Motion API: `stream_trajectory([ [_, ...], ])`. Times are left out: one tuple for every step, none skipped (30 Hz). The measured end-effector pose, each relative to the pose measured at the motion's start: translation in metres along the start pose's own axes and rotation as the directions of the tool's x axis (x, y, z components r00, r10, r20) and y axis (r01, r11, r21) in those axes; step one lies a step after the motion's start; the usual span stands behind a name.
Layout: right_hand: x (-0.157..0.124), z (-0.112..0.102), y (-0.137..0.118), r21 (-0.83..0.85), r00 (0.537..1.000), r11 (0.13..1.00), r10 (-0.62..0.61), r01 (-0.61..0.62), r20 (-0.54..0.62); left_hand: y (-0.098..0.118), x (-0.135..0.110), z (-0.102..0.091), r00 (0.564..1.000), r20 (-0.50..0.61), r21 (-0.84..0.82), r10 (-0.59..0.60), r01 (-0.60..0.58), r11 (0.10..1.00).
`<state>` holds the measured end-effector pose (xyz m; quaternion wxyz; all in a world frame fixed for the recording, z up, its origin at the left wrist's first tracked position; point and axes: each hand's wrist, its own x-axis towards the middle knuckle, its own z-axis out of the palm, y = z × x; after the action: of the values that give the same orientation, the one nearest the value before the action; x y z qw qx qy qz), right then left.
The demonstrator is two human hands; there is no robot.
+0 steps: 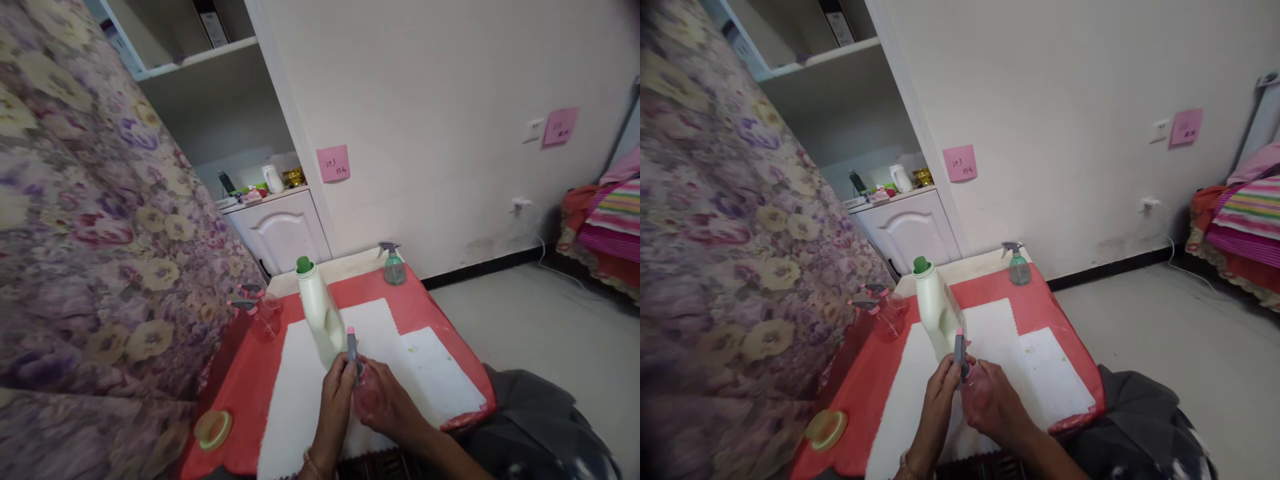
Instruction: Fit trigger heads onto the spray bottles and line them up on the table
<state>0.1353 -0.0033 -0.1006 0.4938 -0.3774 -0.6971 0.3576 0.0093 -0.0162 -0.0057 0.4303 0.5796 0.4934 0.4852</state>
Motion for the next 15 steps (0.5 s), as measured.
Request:
stream_trajectory([
  [0.001, -0.001, -0.002, -0.009, 1.000, 1.000, -0.009, 0.009, 0.009, 0.000, 0.000, 0.000, 1.000, -0.003, 0.002, 0.000, 0.000, 1.000],
  [0.001, -0.002, -0.004, -0.016, 1.000, 1.000, -0.016, 0.016, 0.010, -0.001, 0.000, 0.000, 1.000, -0.007, 0.002, -0.001, 0.001, 1.000],
  [0.002, -0.004, -0.007, -0.019, 1.000, 1.000, -0.019, 0.019, -0.003, -0.001, 0.000, 0.000, 1.000, -0.011, 0.000, -0.002, 0.002, 1.000],
  [0.003, -0.005, -0.011, -0.017, 0.999, 1.000, -0.024, 0.024, -0.030, -0.001, 0.000, 0.000, 1.000, -0.015, -0.002, -0.001, 0.001, 1.000],
  [0.004, -0.006, -0.014, -0.011, 0.997, 0.999, -0.032, 0.031, -0.064, -0.001, 0.000, 0.001, 1.000, -0.019, -0.004, 0.003, -0.003, 1.000],
  [0.006, -0.007, -0.018, -0.004, 0.994, 0.999, -0.040, 0.040, -0.104, 0.000, 0.000, 0.001, 1.000, -0.025, -0.005, 0.012, -0.012, 1.000],
  [0.008, -0.007, -0.021, 0.002, 0.988, 0.999, -0.051, 0.052, -0.143, 0.000, 0.000, 0.001, 0.999, -0.033, -0.004, 0.026, -0.026, 1.000],
  [0.010, -0.006, -0.024, 0.008, 0.982, 0.998, -0.065, 0.068, -0.176, 0.000, 0.000, 0.001, 0.998, -0.044, -0.002, 0.042, -0.042, 0.999],
  [0.013, -0.005, -0.027, 0.011, 0.977, 0.997, -0.078, 0.082, -0.200, 0.001, 0.000, 0.002, 0.997, -0.055, 0.001, 0.057, -0.057, 0.998],
  [0.016, -0.004, -0.030, 0.013, 0.972, 0.996, -0.085, 0.090, -0.221, 0.001, 0.000, 0.002, 0.996, -0.066, 0.003, 0.067, -0.067, 0.998],
  [0.020, -0.002, -0.033, 0.013, 0.967, 0.996, -0.081, 0.087, -0.243, 0.000, 0.000, 0.002, 0.995, -0.072, 0.003, 0.072, -0.072, 0.997],
  [0.024, 0.001, -0.035, 0.010, 0.961, 0.997, -0.067, 0.072, -0.267, 0.000, 0.000, 0.002, 0.995, -0.074, 0.003, 0.073, -0.073, 0.997],
  [0.027, 0.003, -0.036, 0.003, 0.956, 0.999, -0.046, 0.049, -0.289, -0.001, 0.000, 0.003, 0.995, -0.073, 0.003, 0.073, -0.073, 0.997],
  [0.030, 0.005, -0.038, -0.004, 0.951, 1.000, -0.023, 0.023, -0.307, -0.002, 0.000, 0.003, 0.995, -0.072, 0.003, 0.071, -0.071, 0.997],
  [0.033, 0.006, -0.038, -0.011, 0.948, 1.000, -0.003, -0.001, -0.320, -0.003, 0.000, 0.003, 0.995, -0.075, 0.002, 0.064, -0.064, 0.998],
])
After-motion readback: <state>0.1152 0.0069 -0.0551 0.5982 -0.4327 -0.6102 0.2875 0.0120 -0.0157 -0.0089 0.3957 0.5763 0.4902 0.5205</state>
